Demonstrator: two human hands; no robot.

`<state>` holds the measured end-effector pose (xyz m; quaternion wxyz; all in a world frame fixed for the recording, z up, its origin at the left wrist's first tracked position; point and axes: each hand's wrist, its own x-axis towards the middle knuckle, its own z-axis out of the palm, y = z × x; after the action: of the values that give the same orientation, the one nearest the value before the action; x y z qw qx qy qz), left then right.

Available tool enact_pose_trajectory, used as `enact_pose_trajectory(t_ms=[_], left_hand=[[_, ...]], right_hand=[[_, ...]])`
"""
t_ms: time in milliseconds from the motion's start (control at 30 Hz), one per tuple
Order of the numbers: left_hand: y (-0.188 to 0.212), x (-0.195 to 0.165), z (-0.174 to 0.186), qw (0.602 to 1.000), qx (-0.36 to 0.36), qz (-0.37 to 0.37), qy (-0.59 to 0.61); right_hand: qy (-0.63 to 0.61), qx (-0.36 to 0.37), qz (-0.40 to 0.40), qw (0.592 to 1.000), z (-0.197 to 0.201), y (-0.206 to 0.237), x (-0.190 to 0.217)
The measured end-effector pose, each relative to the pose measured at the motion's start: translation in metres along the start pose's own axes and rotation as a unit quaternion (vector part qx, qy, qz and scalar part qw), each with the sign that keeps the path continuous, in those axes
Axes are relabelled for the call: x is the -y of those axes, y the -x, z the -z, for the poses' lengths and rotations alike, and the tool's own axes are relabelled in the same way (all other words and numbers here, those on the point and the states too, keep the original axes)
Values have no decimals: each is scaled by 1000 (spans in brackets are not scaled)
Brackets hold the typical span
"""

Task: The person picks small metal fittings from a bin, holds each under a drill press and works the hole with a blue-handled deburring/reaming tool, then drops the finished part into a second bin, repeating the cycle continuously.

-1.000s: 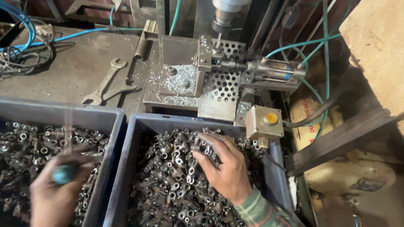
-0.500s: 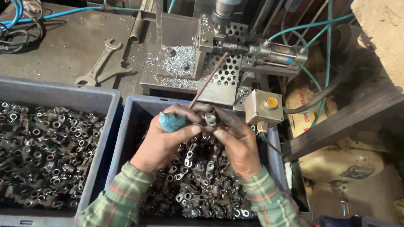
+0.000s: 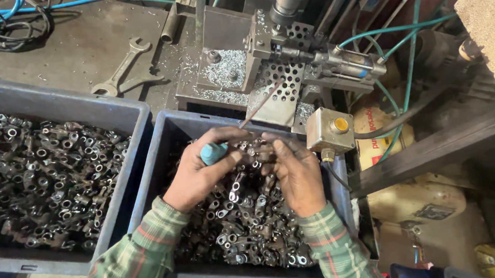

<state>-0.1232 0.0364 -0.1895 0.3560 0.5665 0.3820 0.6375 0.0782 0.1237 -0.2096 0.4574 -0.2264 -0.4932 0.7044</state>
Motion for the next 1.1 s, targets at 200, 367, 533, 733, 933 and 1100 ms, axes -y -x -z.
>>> enact_pose_trajectory(t_ms=[200, 367, 533, 733, 933, 1100], left_hand=[[1, 0, -5, 998, -20, 38, -36], [0, 0, -7, 996, -44, 47, 56], [-3, -2, -6, 995, -71, 59, 27], [-5, -3, -10, 989, -87, 108, 50], [-8, -3, -13, 984, -101, 133, 54], [-9, 2, -12, 986, -96, 124, 56]], right_hand=[[-27, -26, -92, 995, 5, -2, -4], [-38, 12, -108, 993, 0, -1, 1], [-53, 27, -122, 991, -5, -1, 1], [-80, 13, -124, 989, 1, -2, 4], [-88, -13, -126, 988, 7, -6, 3], [-90, -18, -132, 987, 14, -7, -1]])
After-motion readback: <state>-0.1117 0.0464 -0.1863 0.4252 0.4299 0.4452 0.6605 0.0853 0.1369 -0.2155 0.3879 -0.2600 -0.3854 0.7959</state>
